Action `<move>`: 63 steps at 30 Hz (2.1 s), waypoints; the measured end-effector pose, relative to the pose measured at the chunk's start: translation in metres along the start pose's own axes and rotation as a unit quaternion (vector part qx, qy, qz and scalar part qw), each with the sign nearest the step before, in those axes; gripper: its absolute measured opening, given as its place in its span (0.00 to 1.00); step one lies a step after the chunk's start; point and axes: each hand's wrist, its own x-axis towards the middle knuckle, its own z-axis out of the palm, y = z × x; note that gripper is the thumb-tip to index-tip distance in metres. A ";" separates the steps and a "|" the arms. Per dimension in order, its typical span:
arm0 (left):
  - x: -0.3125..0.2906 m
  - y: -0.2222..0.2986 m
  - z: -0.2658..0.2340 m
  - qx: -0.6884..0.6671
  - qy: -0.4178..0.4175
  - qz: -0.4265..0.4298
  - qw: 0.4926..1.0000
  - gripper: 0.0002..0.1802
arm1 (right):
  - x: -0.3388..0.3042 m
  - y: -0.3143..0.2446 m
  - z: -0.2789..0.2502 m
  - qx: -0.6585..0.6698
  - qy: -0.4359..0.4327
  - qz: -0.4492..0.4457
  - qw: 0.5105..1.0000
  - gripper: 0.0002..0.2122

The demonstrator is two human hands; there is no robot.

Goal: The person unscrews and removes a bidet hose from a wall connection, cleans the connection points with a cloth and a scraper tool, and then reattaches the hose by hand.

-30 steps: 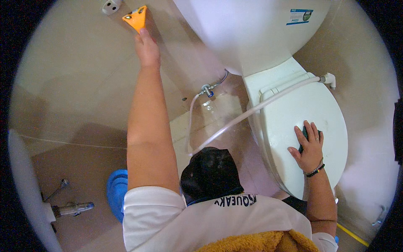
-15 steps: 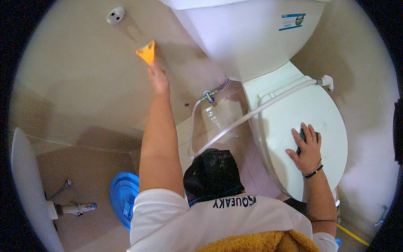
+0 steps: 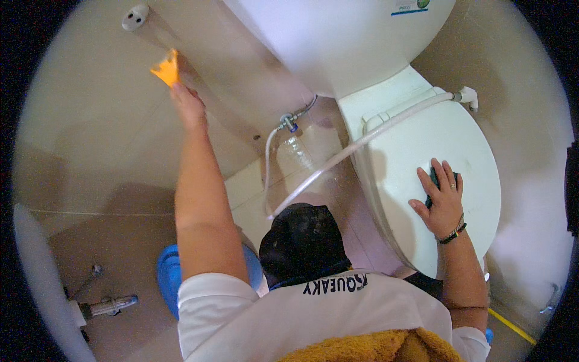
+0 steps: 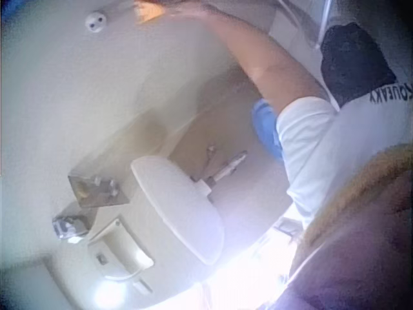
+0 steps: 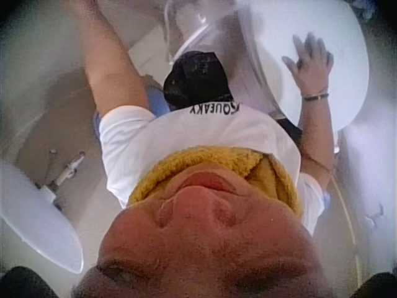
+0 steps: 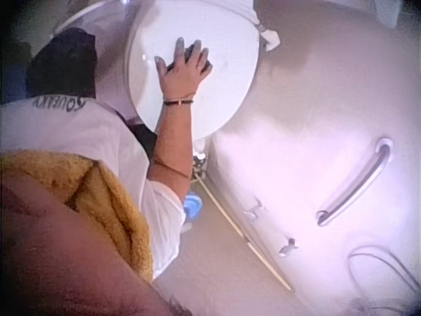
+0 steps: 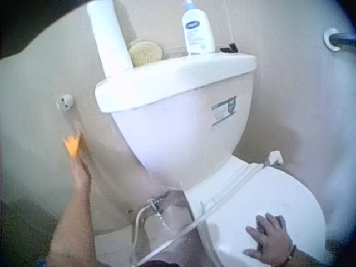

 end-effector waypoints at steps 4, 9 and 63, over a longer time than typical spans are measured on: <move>0.025 0.061 0.019 0.010 0.015 0.020 1.000 0.16 | 0.001 -0.002 0.002 -0.022 -0.003 0.003 1.000 0.27; -0.004 -0.006 -0.002 0.144 -0.014 -0.023 0.989 0.17 | 0.000 -0.002 0.000 -0.024 0.016 0.004 1.000 0.27; -0.049 -0.049 0.061 -0.043 -0.018 -0.117 0.992 0.18 | 0.004 -0.003 0.000 -0.019 0.004 -0.001 1.000 0.28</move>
